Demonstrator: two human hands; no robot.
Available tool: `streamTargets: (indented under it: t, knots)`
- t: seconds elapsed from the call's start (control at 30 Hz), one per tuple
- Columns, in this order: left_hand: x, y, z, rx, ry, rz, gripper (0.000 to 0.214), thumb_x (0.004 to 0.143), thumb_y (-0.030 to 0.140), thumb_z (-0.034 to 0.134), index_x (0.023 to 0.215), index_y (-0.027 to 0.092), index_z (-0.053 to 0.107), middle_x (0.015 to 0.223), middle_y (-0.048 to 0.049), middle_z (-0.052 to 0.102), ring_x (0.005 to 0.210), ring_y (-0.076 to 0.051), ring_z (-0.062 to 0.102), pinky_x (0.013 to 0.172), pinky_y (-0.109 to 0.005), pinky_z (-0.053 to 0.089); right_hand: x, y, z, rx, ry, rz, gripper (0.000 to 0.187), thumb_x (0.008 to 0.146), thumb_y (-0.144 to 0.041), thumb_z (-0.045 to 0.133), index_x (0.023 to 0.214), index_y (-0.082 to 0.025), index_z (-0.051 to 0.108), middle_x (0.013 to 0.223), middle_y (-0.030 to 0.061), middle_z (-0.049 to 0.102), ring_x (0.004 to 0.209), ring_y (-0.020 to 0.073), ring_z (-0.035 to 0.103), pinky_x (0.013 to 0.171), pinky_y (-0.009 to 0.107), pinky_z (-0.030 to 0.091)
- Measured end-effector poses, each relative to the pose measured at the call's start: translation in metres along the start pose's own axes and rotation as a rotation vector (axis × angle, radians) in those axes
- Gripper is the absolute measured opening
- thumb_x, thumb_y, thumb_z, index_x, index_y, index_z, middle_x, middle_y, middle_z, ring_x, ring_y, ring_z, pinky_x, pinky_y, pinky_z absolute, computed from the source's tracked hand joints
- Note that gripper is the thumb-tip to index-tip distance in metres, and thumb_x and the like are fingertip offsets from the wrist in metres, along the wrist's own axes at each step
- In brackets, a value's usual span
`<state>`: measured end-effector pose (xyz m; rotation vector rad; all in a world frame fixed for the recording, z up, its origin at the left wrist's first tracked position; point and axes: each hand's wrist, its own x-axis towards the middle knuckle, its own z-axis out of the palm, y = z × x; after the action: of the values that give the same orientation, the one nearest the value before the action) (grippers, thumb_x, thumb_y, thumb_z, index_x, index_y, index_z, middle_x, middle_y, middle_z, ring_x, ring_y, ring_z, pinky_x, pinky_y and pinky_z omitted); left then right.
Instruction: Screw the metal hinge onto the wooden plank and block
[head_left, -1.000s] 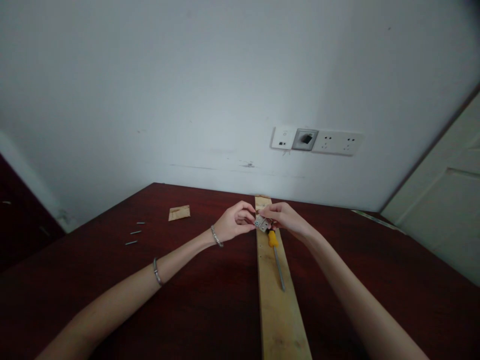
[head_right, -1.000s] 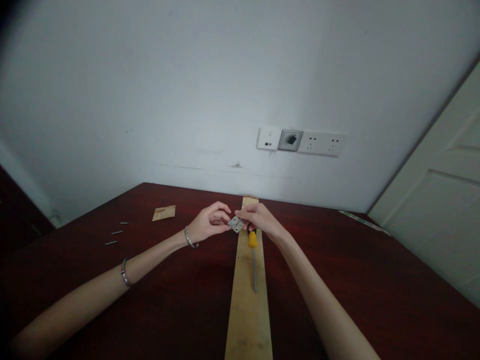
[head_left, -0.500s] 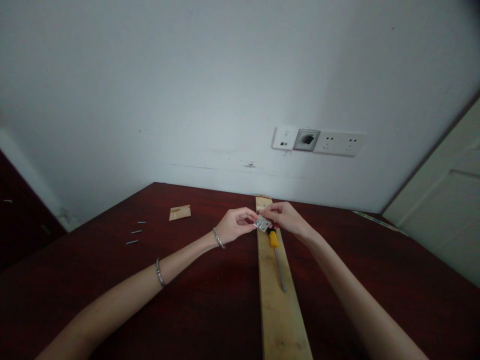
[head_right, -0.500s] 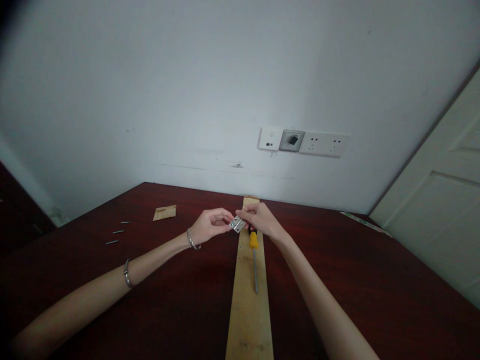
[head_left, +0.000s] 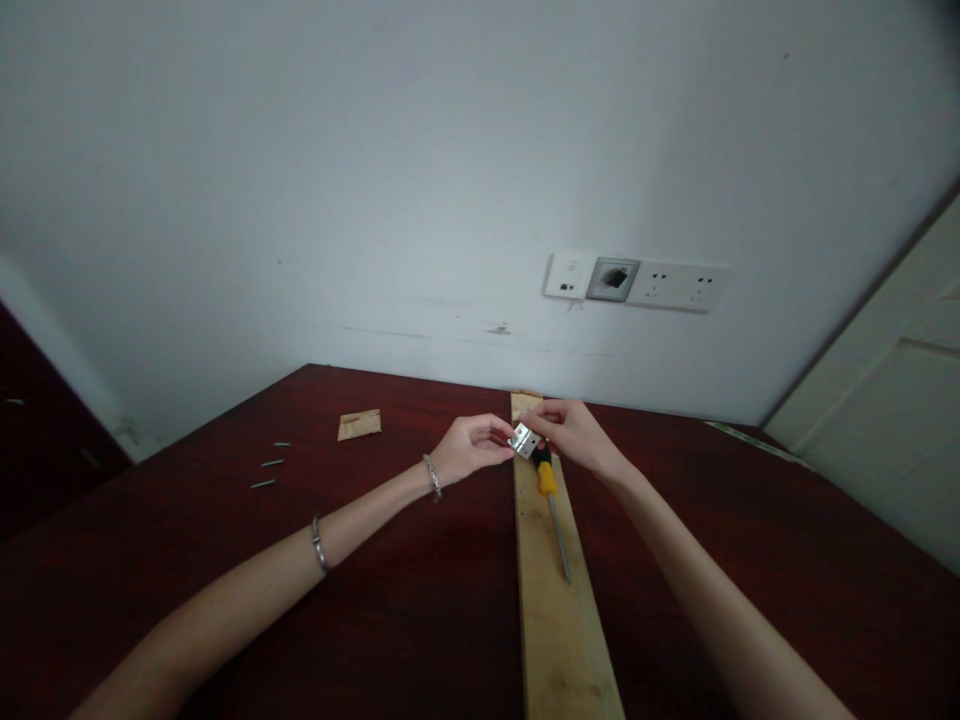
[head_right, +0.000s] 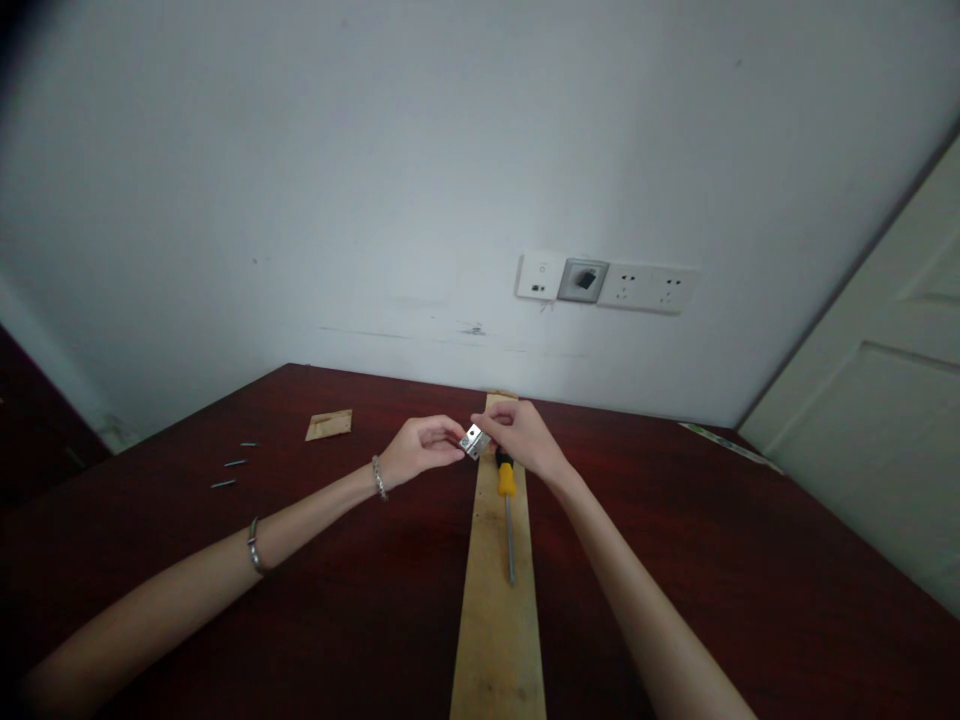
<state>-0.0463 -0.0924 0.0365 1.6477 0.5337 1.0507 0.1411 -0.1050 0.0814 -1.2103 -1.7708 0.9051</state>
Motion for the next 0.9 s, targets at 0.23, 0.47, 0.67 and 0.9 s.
streamTargets:
  t: [0.23, 0.47, 0.67, 0.9]
  knots:
    - [-0.002, 0.0, 0.0, 0.093, 0.014, 0.059, 0.024, 0.072, 0.029, 0.074, 0.082, 0.01, 0.063, 0.084, -0.006, 0.065, 0.076, -0.014, 0.064, 0.076, -0.03, 0.052, 0.0, 0.001, 0.003, -0.055, -0.012, -0.048, 0.038, 0.074, -0.05, 0.062, 0.066, -0.013, 0.065, 0.057, 0.0025, 0.06, 0.048, 0.0092, 0.048, 0.046, 0.022, 0.036]
    - [-0.003, 0.01, 0.0, 0.19, 0.049, 0.24, 0.017, 0.075, 0.028, 0.071, 0.077, 0.012, 0.067, 0.097, -0.0067, 0.055, 0.083, -0.013, 0.06, 0.078, -0.028, 0.052, 0.001, 0.005, 0.004, -0.115, -0.006, -0.062, 0.034, 0.076, -0.046, 0.061, 0.067, -0.013, 0.066, 0.059, 0.0029, 0.062, 0.051, 0.0103, 0.051, 0.05, 0.023, 0.04]
    - [-0.001, 0.027, -0.005, 0.201, 0.081, 0.295, 0.013, 0.076, 0.025, 0.07, 0.078, 0.012, 0.067, 0.091, -0.0072, 0.062, 0.088, -0.016, 0.061, 0.082, -0.03, 0.051, 0.005, 0.015, 0.007, -0.085, -0.037, 0.004, 0.037, 0.072, -0.05, 0.063, 0.062, -0.014, 0.065, 0.056, 0.003, 0.062, 0.052, 0.0114, 0.053, 0.052, 0.023, 0.04]
    - [0.0, 0.051, -0.043, 0.335, 0.214, 0.28, 0.013, 0.074, 0.024, 0.069, 0.082, 0.013, 0.067, 0.087, -0.0065, 0.07, 0.085, -0.016, 0.064, 0.084, -0.031, 0.049, 0.008, 0.02, 0.008, 0.006, -0.066, 0.137, 0.048, 0.064, -0.059, 0.067, 0.069, -0.012, 0.071, 0.067, 0.0053, 0.067, 0.057, 0.0112, 0.055, 0.056, 0.024, 0.043]
